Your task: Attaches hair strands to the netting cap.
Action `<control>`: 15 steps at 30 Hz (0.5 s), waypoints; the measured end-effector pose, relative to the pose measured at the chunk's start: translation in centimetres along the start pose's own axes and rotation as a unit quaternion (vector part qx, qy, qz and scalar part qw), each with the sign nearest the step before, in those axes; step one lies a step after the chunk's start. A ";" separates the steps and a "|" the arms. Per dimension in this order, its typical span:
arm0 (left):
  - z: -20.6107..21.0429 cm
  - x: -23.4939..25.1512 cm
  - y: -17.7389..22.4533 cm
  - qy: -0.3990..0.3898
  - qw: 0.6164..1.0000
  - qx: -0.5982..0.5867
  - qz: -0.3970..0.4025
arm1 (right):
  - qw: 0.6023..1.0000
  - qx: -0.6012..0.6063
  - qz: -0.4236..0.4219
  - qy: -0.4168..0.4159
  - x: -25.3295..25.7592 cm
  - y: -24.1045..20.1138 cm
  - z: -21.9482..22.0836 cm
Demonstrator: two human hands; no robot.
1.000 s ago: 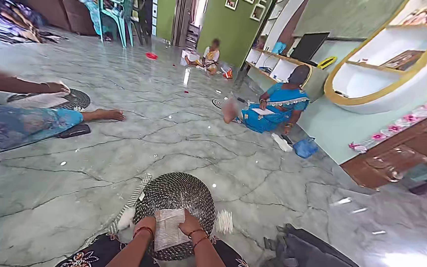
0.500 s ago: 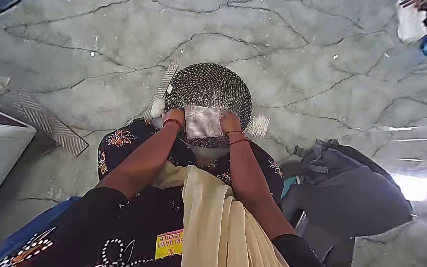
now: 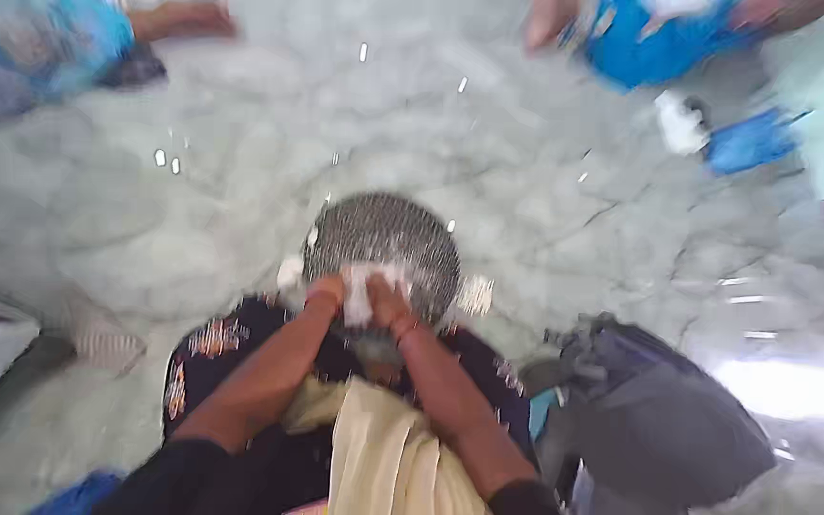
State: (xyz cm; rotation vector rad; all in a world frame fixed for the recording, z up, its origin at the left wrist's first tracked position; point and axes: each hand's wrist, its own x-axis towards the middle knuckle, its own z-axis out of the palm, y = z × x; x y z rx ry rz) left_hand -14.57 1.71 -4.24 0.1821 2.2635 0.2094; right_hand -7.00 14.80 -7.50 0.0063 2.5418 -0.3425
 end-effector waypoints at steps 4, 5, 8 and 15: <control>-0.3 0.9 0.3 0.029 1.000 -0.012 -0.003 | 0.999 0.014 0.022 0.041 0.5 -0.8 0.3; 0.0 1.1 0.1 0.029 1.000 -0.011 -0.002 | 0.999 0.022 0.028 0.034 0.4 -1.3 0.6; 0.8 0.9 -0.1 0.017 1.000 0.012 0.008 | 0.998 0.017 0.066 0.010 -0.5 -3.2 1.1; 0.6 -0.5 -0.2 0.003 1.000 0.021 0.022 | 0.998 -0.002 0.061 0.005 -1.9 -3.7 -1.4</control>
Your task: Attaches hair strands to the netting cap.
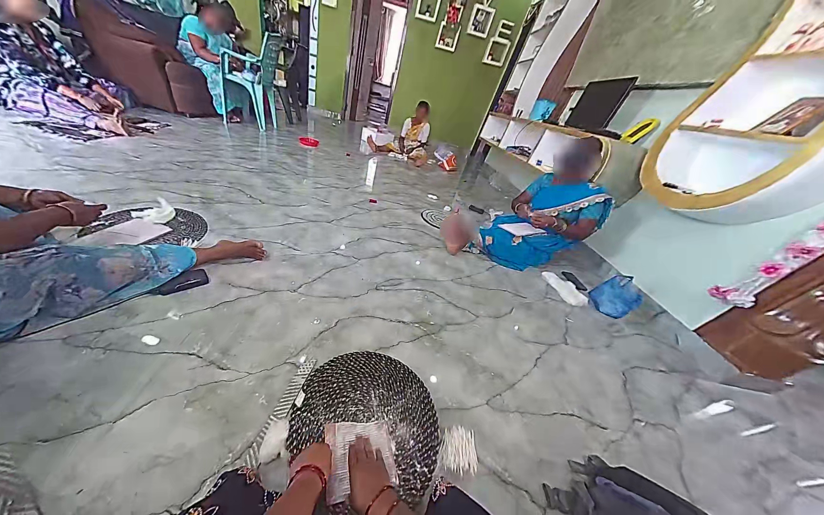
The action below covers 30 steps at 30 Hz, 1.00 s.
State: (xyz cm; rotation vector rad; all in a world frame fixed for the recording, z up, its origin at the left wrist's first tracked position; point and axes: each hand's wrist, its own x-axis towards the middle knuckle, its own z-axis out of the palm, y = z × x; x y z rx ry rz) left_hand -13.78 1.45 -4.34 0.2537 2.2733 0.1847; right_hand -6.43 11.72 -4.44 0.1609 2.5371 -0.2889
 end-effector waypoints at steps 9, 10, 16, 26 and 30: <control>-0.5 2.2 0.2 -0.001 1.000 -0.009 -0.004 | 0.998 -0.031 -0.039 -0.027 3.4 2.6 0.8; -0.3 2.5 0.1 -0.008 1.000 -0.003 -0.009 | 0.999 -0.032 -0.028 -0.030 3.6 2.3 1.3; 0.1 1.2 0.2 -0.001 1.000 0.007 -0.012 | 0.999 0.026 0.045 -0.003 1.9 -0.4 1.9; -0.7 -0.4 0.5 0.018 1.000 0.008 -0.011 | 0.999 -0.022 -0.031 0.002 0.9 0.2 -1.0; -1.0 1.2 0.7 0.014 1.000 0.009 -0.015 | 0.998 -0.025 -0.051 -0.024 3.4 2.0 -0.2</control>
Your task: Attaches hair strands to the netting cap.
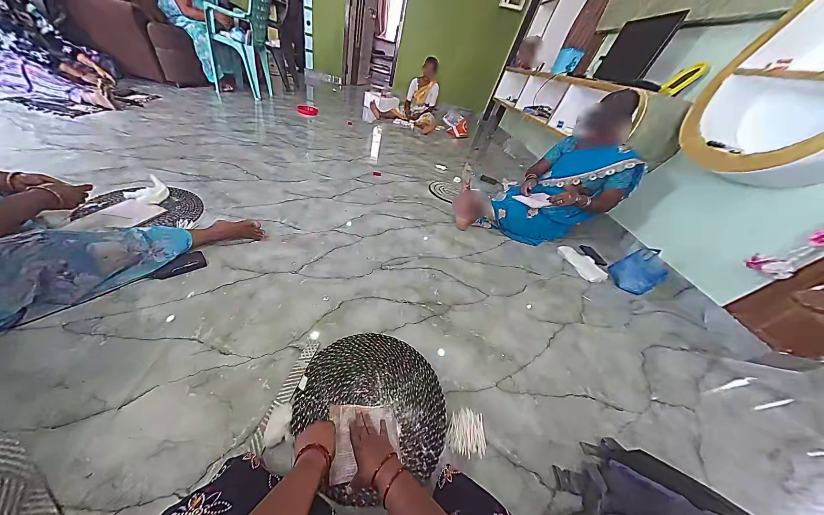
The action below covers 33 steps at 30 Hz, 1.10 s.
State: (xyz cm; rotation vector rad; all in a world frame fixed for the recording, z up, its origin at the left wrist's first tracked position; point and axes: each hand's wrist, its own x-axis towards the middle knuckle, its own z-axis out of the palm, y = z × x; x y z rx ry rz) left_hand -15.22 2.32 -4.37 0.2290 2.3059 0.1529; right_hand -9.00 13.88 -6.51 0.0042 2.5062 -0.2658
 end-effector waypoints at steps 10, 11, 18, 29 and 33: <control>0.9 0.3 0.0 0.009 1.000 0.027 -0.013 | 0.993 0.069 0.092 0.024 -1.0 -3.8 2.5; 1.0 -0.1 0.1 0.009 0.999 0.035 -0.015 | 0.993 0.063 0.102 0.026 -1.4 -4.5 2.6; 0.8 -0.9 0.2 0.010 0.999 0.038 -0.014 | 0.998 0.046 0.026 0.035 -1.9 -1.9 -0.5; 0.4 0.6 0.4 0.009 0.999 0.030 -0.013 | 1.000 0.024 0.008 0.005 0.3 -0.9 1.9; 1.1 -0.1 0.3 0.008 0.999 0.030 -0.011 | 0.999 0.027 0.044 0.014 -1.1 -3.0 3.2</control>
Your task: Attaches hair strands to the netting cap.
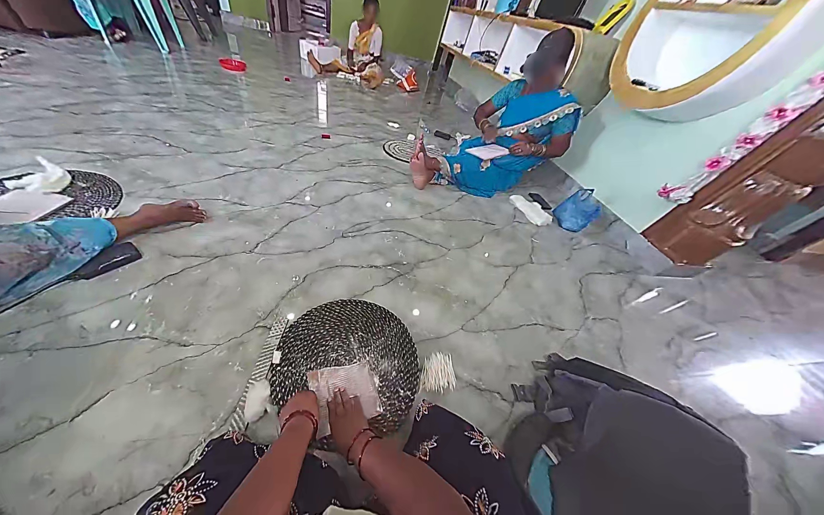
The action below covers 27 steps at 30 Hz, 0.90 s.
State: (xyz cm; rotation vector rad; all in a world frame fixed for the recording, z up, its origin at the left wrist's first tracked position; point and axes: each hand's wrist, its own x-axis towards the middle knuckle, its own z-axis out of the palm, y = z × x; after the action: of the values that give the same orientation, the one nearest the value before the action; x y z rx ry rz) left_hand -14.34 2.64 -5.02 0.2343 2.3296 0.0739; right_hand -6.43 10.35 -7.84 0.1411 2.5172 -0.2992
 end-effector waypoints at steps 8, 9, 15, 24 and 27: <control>0.5 -0.2 -0.2 0.000 1.000 0.011 0.013 | 1.000 0.009 -0.009 0.011 -0.4 0.5 -2.0; 0.5 0.2 -0.2 0.005 1.000 0.001 0.013 | 1.000 0.006 -0.014 0.011 0.0 1.1 -2.3; 0.1 1.5 -0.1 0.012 1.000 0.017 -0.004 | 0.999 0.049 0.009 0.007 1.3 1.4 -1.7; 0.5 -1.4 -0.9 0.012 1.000 -0.018 0.016 | 0.997 0.067 0.029 0.032 -1.7 0.7 -1.3; 0.1 -0.7 -0.9 0.019 0.999 -0.033 0.007 | 0.997 0.034 0.064 0.019 -1.7 2.9 -1.9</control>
State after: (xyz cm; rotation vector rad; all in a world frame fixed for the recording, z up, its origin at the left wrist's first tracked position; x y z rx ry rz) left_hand -13.92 1.57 -4.74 0.2178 2.3587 0.1629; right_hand -5.66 13.58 -5.86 0.3364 2.5233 -0.3345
